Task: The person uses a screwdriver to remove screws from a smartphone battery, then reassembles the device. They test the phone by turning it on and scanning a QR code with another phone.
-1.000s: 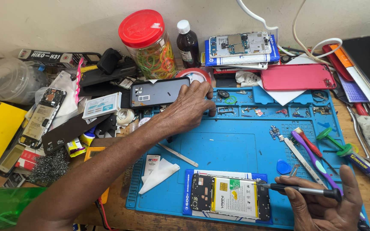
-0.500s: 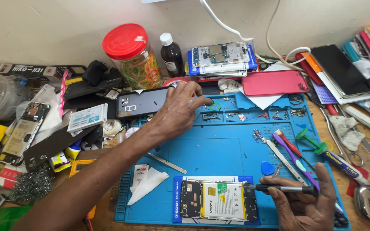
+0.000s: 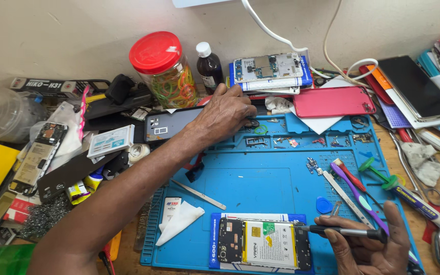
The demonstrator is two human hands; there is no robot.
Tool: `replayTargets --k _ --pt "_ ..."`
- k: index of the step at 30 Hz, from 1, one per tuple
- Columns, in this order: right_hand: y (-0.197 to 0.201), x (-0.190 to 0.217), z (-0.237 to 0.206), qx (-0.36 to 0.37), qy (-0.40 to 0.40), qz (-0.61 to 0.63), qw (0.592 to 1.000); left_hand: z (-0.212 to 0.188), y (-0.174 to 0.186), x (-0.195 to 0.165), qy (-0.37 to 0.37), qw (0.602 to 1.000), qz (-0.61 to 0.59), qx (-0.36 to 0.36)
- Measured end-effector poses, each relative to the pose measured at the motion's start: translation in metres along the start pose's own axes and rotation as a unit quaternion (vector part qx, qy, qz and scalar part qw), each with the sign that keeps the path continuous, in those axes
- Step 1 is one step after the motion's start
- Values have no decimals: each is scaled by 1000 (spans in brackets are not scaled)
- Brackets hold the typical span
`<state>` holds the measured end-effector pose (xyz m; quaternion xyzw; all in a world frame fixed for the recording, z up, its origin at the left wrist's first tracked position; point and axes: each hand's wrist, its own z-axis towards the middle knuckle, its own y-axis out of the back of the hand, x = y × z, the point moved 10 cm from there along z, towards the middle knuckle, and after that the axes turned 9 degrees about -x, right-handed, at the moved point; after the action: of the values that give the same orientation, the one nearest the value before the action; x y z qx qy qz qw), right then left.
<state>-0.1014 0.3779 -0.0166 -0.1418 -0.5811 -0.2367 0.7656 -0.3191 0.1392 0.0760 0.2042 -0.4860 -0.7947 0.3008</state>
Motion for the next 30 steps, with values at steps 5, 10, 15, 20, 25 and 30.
replayTargets --k 5,10,15,20,25,30 --pt "1 -4 4 3 30 -68 997 5 4 12 -5 1000 -2 -21" --pt "0 -6 3 2 22 -66 998 1 6 7 -10 999 -11 -37" --pt "1 -4 1 -9 -12 1 1000 5 -9 -25 -62 997 -35 -20" --pt "3 -6 5 -15 -35 -9 999 15 -31 -39 -48 999 -25 0" --pt "3 -12 7 -14 -41 -6 999 12 -31 -25 -16 999 -44 9" --pt "3 -14 6 -15 -41 -9 999 8 -31 -12 9 999 -49 13"
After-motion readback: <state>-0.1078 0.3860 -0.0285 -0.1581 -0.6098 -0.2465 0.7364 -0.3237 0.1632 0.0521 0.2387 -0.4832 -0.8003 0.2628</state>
